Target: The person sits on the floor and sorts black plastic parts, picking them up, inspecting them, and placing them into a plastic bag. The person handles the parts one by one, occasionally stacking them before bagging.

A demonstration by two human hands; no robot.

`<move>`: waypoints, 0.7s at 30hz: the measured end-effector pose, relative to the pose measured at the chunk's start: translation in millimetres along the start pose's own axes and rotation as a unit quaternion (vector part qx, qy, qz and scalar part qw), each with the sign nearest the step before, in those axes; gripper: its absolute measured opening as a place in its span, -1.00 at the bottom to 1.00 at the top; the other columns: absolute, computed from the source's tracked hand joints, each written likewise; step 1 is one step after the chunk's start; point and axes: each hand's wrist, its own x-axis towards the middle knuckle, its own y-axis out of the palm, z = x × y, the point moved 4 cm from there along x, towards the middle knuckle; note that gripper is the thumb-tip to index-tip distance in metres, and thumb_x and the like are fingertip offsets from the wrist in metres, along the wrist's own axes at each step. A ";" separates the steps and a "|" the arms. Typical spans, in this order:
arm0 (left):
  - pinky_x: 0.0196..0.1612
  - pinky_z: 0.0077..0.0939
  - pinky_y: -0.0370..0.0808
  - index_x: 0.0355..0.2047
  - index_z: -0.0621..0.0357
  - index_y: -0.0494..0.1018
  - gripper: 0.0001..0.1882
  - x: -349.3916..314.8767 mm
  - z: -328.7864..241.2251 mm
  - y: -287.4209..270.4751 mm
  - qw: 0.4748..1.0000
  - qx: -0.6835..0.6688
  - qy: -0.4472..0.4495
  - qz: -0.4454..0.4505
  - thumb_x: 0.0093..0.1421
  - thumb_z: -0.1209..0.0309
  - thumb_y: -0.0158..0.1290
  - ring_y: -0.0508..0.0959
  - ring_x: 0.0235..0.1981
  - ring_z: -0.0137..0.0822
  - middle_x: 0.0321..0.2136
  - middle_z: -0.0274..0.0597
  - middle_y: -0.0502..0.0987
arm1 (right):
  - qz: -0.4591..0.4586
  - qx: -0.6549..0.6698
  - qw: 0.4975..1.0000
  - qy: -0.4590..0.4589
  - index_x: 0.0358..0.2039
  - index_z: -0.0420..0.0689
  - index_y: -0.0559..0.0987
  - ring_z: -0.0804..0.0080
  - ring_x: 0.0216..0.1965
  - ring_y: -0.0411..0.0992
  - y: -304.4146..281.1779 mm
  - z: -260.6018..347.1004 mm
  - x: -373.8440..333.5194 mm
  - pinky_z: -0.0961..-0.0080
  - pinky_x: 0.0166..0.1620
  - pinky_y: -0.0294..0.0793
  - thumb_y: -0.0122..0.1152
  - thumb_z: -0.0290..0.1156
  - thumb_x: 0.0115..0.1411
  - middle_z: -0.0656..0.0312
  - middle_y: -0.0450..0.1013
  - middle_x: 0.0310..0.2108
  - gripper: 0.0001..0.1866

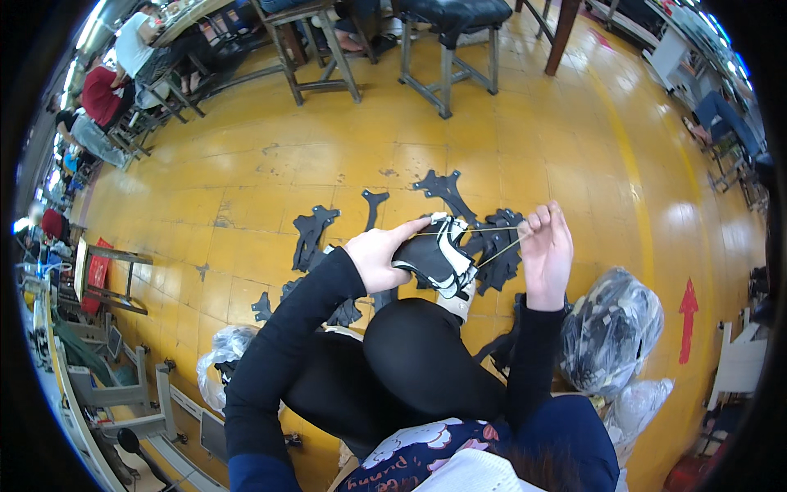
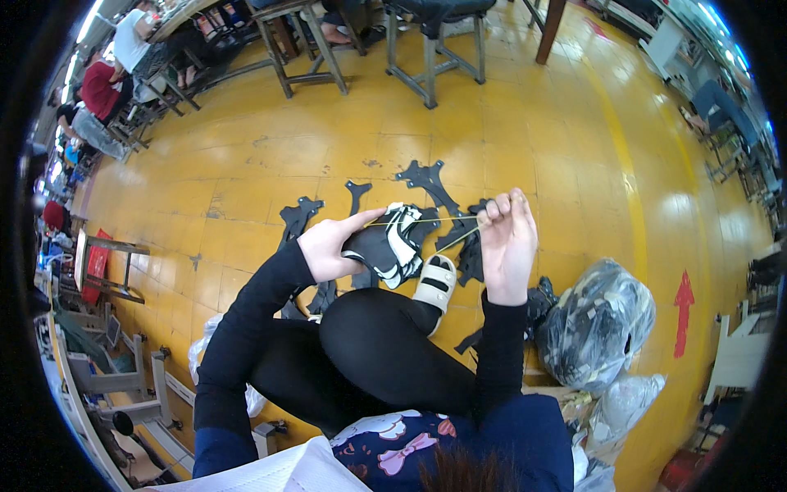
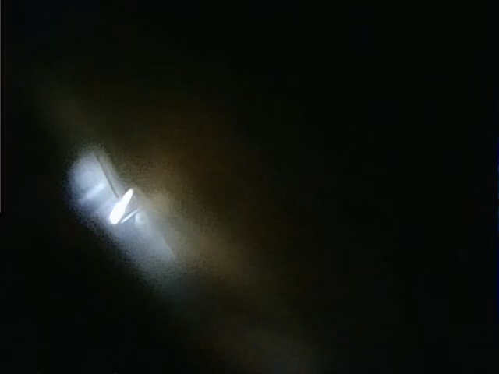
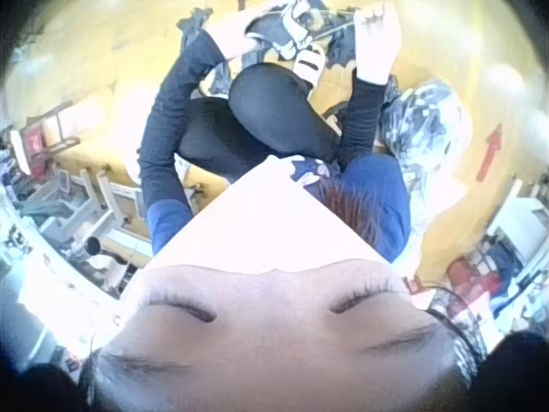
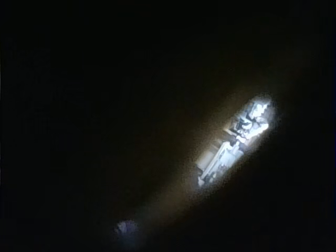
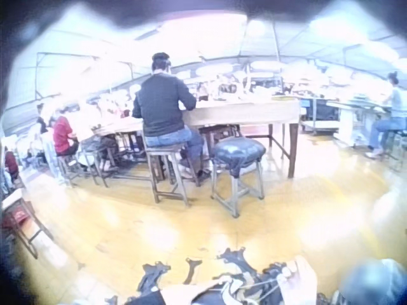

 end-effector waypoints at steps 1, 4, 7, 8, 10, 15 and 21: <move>-0.17 -0.36 0.45 0.19 0.12 0.14 -0.20 -0.7 -5.8 0.2 0.999 -0.041 0.017 0.023 -0.12 0.46 0.14 0.56 -0.29 -0.01 -0.31 0.12 0.54 | 0.003 0.010 1.000 0.004 -0.28 -0.11 0.32 0.56 -0.42 0.17 -3.1 -1.0 2.9 0.60 -0.32 0.25 -0.13 -0.40 0.33 0.35 0.17 -0.47 -0.92; -0.17 -0.48 0.43 0.18 0.23 0.16 -0.25 -4.1 -18.0 -2.4 0.980 -0.147 0.102 0.089 -0.07 0.51 0.13 0.57 -0.32 -0.23 -0.33 -0.02 0.55 | -0.003 0.031 0.999 0.021 -0.27 -0.11 0.32 0.57 -0.44 0.17 -12.1 -7.6 6.5 0.61 -0.33 0.24 -0.15 -0.39 0.34 0.36 0.16 -0.49 -0.91; -0.13 -0.46 0.41 0.20 0.21 0.14 -0.26 -9.3 -24.3 8.4 0.950 -0.255 0.096 0.150 -0.03 0.53 0.10 0.51 -0.30 -0.37 -0.38 -0.15 0.51 | -0.017 -0.009 0.999 0.032 -0.26 -0.09 0.32 0.63 -0.49 0.14 -11.8 -18.0 -3.6 0.66 -0.39 0.22 -0.14 -0.36 0.34 0.40 0.14 -0.52 -0.89; -0.18 -0.48 0.41 0.17 0.23 0.17 -0.28 -10.0 -29.9 8.4 0.943 -0.287 0.102 0.138 -0.07 0.55 0.10 0.48 -0.33 -0.39 -0.41 -0.16 0.47 | -0.008 -0.030 0.999 0.041 -0.26 -0.08 0.32 0.66 -0.49 0.12 -9.7 -25.3 -7.1 0.68 -0.42 0.20 -0.13 -0.34 0.33 0.42 0.13 -0.53 -0.89; -0.16 -0.51 0.38 0.13 0.24 0.21 -0.31 -10.8 -24.0 3.6 0.907 -0.395 0.071 0.130 -0.09 0.56 0.11 0.47 -0.31 -0.40 -0.38 -0.17 0.48 | -0.016 -0.021 0.997 0.071 -0.25 -0.08 0.32 0.67 -0.50 0.12 -12.2 -36.7 -9.3 0.69 -0.40 0.19 -0.12 -0.34 0.33 0.42 0.12 -0.53 -0.90; -0.27 -0.42 0.45 -0.06 0.33 0.28 -0.60 -3.3 -6.9 -15.1 0.820 -0.566 -0.009 -0.081 0.05 0.52 -0.04 0.50 -0.45 -0.27 -0.42 0.01 0.50 | 0.094 -0.123 0.982 -0.110 -0.25 -0.10 0.31 0.61 -0.55 0.05 8.7 -23.3 -26.4 0.63 -0.44 0.08 -0.14 -0.35 0.34 0.40 0.10 -0.58 -0.88; -0.28 -0.43 0.53 -0.15 0.31 0.31 -0.69 1.4 52.1 -17.3 0.769 -0.599 -0.117 -0.188 0.19 0.32 -0.06 0.57 -0.43 -0.21 -0.38 0.01 0.51 | 0.036 -0.201 0.971 -0.127 -0.30 -0.10 0.32 0.62 -0.54 0.09 -6.7 9.0 -30.1 0.66 -0.41 0.11 -0.08 -0.36 0.32 0.38 0.14 -0.59 -0.90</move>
